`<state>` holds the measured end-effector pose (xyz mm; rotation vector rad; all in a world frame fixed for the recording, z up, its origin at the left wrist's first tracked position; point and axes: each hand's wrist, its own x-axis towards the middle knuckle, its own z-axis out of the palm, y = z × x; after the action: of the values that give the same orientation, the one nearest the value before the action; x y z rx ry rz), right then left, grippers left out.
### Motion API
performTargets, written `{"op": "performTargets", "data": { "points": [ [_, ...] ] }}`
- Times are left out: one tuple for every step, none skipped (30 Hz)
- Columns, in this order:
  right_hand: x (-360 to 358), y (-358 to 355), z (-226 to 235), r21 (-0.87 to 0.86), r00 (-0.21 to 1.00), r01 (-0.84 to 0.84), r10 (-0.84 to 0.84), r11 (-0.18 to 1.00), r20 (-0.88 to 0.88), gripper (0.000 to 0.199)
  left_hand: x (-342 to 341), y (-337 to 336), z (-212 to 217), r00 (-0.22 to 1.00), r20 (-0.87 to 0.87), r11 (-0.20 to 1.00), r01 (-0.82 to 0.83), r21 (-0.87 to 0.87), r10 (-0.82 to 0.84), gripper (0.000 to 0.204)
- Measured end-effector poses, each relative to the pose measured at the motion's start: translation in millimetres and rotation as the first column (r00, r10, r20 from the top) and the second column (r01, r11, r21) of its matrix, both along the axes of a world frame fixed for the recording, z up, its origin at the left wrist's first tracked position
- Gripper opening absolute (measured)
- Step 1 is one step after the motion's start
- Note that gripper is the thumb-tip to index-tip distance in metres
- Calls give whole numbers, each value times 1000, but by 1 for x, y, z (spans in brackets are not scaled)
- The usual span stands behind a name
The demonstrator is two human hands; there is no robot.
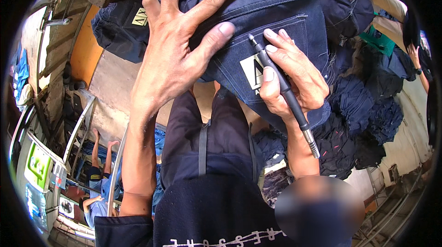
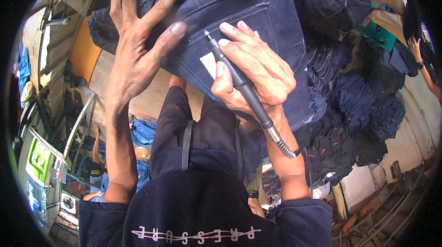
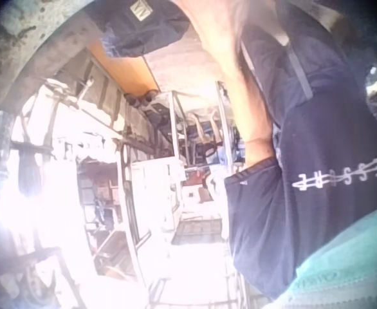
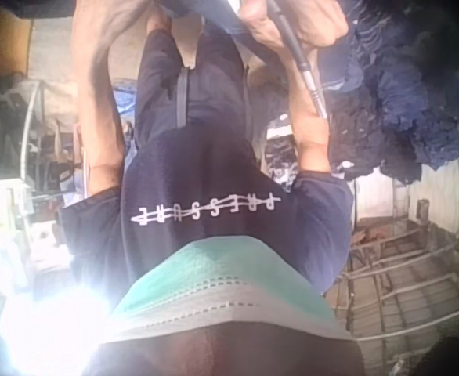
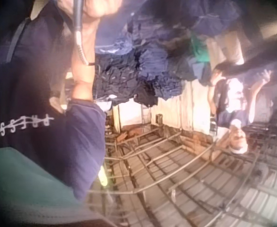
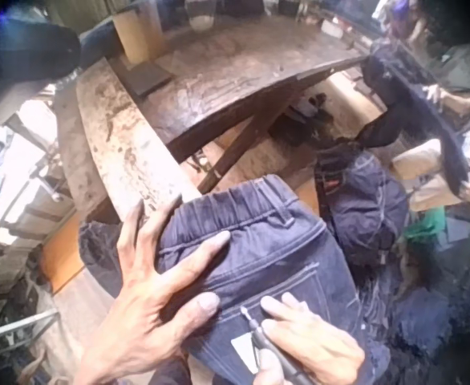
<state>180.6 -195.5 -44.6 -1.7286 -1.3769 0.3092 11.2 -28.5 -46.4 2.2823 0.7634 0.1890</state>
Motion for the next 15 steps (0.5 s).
{"op": "performTargets", "data": {
  "points": [
    [0,0,0,0,1000,2,-2,1000,2,27,0,0,-1,1000,1,1000,-1,3,1,83],
    [0,1,0,-6,1000,6,-6,1000,3,28,0,-1,-1,1000,3,1000,-1,6,1,82],
    [0,1,0,6,1000,5,-5,1000,0,28,0,-1,-1,1000,5,1000,-1,5,1,82],
    [0,1,-1,13,1000,6,-6,1000,-2,28,0,-1,-1,1000,5,1000,-1,8,1,82],
    [1,1,-1,14,1000,6,-6,1000,-4,29,0,-1,-1,1000,9,1000,2,10,-2,82],
    [1,1,-1,17,1000,11,-11,1000,-2,29,0,0,0,1000,8,1000,4,12,-4,82],
    [2,0,-1,11,1000,16,-16,1000,-3,29,0,0,0,1000,7,1000,5,11,-5,82],
    [2,-1,-1,6,1000,21,-21,1000,-2,29,0,0,0,1000,7,1000,3,12,-3,82],
    [2,-1,-2,18,1000,25,-25,1000,-5,29,0,0,1,1000,7,1000,5,13,-5,82],
    [2,-1,-3,30,1000,29,-29,999,-8,29,0,0,1,1000,7,1000,5,15,-5,81],
    [2,-1,-3,41,999,33,-32,999,-12,30,-1,1,1,1000,8,1000,7,18,-7,81],
    [1,-1,-3,35,999,42,-42,998,-12,30,-1,1,1,1000,8,1000,7,15,-7,81],
    [1,-2,-3,30,999,52,-51,998,-10,30,-1,1,1,1000,8,1000,6,16,-6,81],
    [1,-2,-3,29,998,60,-60,998,-8,30,-1,1,1,1000,10,1000,8,16,-8,81],
    [1,-2,-4,29,998,65,-64,997,-12,31,-1,1,1,1000,12,1000,8,19,-9,81]
  ]
}}
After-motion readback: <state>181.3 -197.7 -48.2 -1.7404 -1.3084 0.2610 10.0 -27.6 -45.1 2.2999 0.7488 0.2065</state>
